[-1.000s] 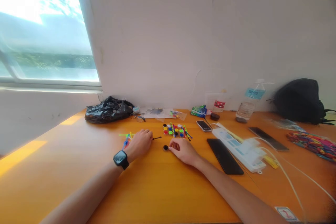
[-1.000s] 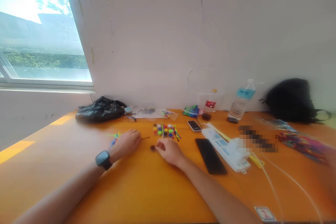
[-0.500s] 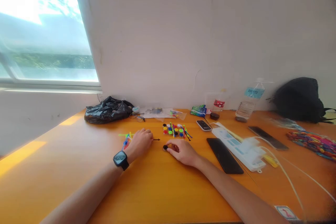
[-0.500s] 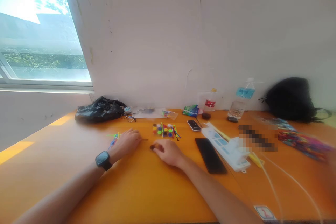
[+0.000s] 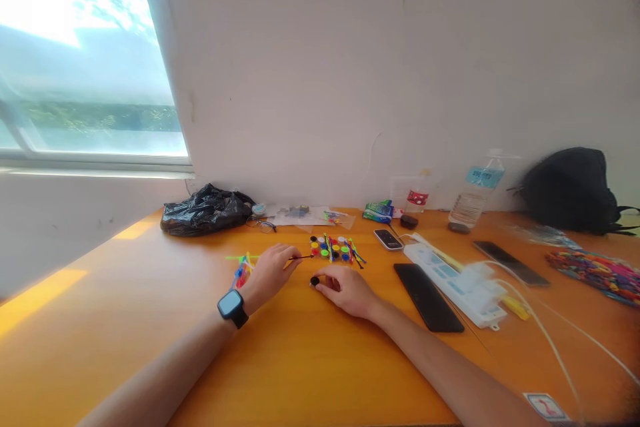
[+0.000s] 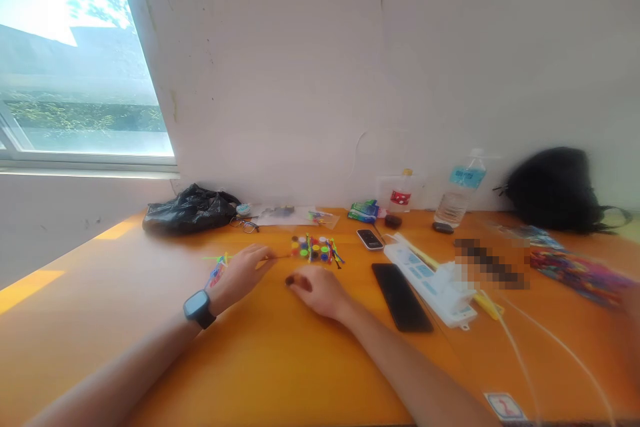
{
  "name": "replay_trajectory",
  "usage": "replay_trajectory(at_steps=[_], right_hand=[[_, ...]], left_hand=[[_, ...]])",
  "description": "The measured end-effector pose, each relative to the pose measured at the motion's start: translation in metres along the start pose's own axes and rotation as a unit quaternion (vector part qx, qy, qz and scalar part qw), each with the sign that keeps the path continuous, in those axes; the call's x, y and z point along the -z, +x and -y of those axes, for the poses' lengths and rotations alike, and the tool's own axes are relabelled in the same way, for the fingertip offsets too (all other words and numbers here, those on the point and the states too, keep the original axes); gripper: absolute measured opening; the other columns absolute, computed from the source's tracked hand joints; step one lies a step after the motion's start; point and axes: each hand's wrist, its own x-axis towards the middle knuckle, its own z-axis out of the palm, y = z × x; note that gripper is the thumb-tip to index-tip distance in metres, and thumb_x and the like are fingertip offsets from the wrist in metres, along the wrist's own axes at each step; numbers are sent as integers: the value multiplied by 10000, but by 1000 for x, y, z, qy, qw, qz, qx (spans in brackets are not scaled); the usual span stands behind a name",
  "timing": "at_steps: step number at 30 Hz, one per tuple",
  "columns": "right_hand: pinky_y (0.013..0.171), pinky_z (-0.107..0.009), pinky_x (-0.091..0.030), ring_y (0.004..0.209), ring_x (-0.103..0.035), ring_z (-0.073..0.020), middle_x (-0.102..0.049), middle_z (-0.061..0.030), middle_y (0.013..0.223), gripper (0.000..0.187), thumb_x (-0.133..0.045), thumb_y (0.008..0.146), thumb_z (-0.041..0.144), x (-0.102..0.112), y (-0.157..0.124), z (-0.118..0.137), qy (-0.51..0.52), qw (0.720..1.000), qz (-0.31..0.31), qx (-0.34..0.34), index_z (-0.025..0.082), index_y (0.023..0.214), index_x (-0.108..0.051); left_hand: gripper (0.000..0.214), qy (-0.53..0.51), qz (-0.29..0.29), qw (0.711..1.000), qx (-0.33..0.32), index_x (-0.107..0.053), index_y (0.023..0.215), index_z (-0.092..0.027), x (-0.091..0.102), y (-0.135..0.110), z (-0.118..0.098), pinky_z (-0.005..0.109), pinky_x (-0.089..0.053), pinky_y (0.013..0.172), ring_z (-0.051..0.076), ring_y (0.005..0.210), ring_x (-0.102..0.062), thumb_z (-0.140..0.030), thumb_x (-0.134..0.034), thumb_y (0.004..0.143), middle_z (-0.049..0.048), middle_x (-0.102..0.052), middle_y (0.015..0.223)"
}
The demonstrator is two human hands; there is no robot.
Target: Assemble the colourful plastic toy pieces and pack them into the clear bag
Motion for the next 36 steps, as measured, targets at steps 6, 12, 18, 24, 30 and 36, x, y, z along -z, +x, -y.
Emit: replay_trajectory(at_steps=[6, 12, 18, 24, 30, 36], right_hand=[[580, -263, -348, 600, -550, -155, -620, 15, 675, 273, -684, 880, 386, -2, 3, -14, -20, 995, -53, -84, 215, 1093, -688], [630, -259, -435, 650, -572, -137, -689, -40, 996, 313, -615, 924, 301, -2, 4, -11, 72, 995, -60, -22, 227, 1226, -638], [684, -259, -449, 780, -610, -173, -688, -34, 905, 171, -568, 938, 217, -3, 4, -8, 77, 995, -55, 8, 219, 1067, -680], [667, -262, -440, 752, -595, -172, -685, -31, 851, 106, -586, 932, 228, -2, 4, -12, 57, 997, -50, -2, 209, 926, -690], [665, -267, -442, 753, -603, -173, -697, -35, 855, 110, -607, 924, 236, -5, 5, -15, 62, 997, -54, -4, 204, 907, -710], [646, -270, -439, 729, -602, -170, -696, -35, 821, 118, -637, 907, 254, -9, 9, -20, 91, 992, -84, -7, 192, 865, -728]], left_hand=[[178, -145, 27, 989, -25, -751, 969, -230, -18, -2, -10, 256, -498, 821, 179, 889, -671, -317, -597, 990, 35, -744, 956], [182, -155, 38, 986, -49, -767, 1034, -239, -37, 1, -12, 266, -500, 878, 187, 923, -675, -300, -601, 995, 42, -752, 974], [226, -139, 48, 985, -91, -763, 1055, -235, -45, 0, -12, 275, -491, 893, 192, 946, -677, -335, -563, 1022, 50, -757, 989], [200, -115, 41, 991, -62, -758, 1020, -242, -49, -1, -10, 278, -494, 861, 193, 902, -682, -336, -582, 1007, 45, -758, 949], [184, -102, 46, 992, -51, -746, 962, -239, -45, -3, -6, 286, -495, 813, 202, 890, -681, -381, -628, 966, 48, -747, 918], [131, -98, 47, 993, -47, -742, 976, -244, -42, -4, -7, 269, -486, 773, 181, 838, -678, -334, -652, 945, 27, -746, 910]])
